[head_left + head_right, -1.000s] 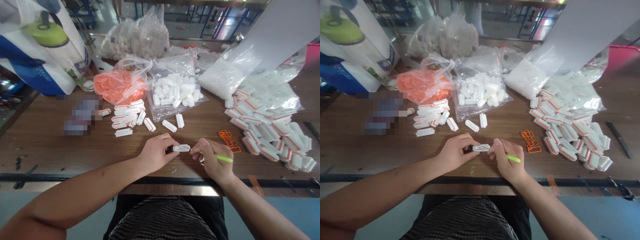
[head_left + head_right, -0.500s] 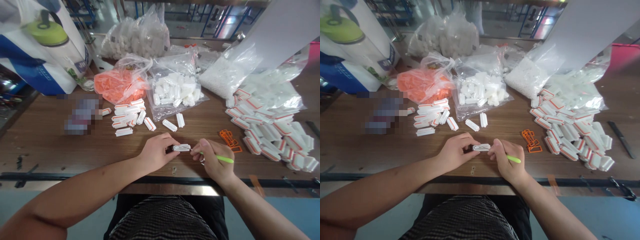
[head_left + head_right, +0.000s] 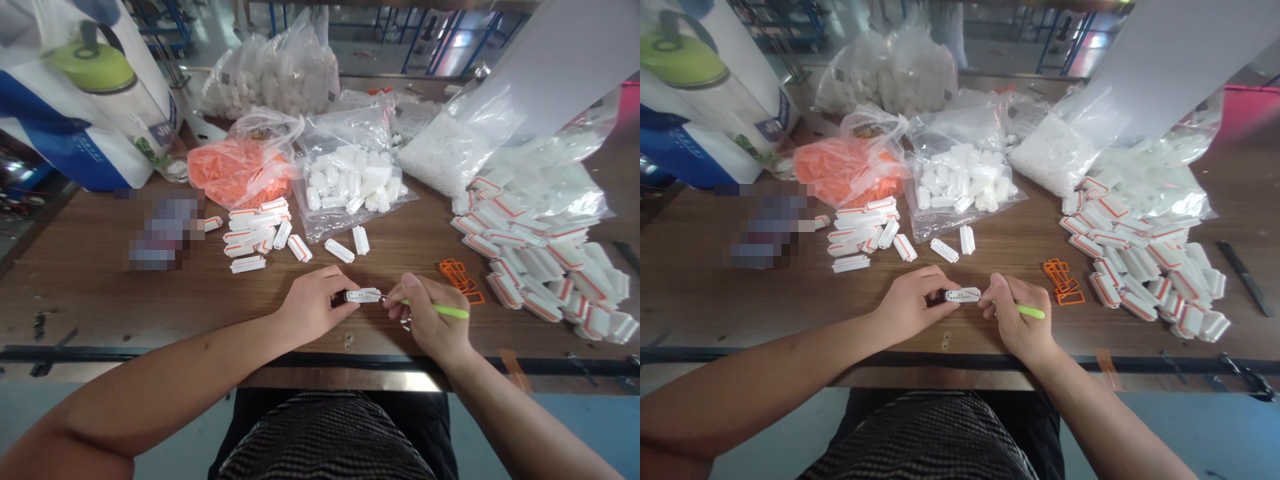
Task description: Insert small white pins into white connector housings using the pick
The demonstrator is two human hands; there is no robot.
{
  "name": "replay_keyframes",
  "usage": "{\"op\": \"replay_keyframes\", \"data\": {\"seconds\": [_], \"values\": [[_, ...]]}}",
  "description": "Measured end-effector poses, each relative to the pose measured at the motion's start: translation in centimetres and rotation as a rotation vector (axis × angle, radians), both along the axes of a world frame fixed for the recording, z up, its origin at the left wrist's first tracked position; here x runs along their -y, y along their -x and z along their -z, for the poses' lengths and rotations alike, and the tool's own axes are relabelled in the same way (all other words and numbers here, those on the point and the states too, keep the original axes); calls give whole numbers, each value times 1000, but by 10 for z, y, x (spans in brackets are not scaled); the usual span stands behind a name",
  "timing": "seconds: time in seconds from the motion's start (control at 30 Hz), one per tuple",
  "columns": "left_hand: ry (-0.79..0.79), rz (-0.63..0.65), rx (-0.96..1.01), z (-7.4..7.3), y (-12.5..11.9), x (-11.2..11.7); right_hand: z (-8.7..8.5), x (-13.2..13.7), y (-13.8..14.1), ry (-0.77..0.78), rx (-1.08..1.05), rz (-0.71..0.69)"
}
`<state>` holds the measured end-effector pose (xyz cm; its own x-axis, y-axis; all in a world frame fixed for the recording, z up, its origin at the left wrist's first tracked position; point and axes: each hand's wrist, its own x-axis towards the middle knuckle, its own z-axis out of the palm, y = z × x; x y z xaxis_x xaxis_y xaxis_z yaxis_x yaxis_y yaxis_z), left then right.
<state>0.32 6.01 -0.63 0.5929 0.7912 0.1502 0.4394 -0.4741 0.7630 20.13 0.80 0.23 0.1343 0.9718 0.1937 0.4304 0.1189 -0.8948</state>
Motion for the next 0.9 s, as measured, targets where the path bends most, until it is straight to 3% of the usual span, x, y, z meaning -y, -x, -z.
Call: {"op": "replay_keyframes", "data": {"seconds": [0.4, 0.9], "values": [[-3, -10, 18, 3, -1, 0, -5, -2, -1, -60, 153, -110], [-14, -4, 17, 2, 0, 0, 0, -1, -2, 0, -74, -1]]}}
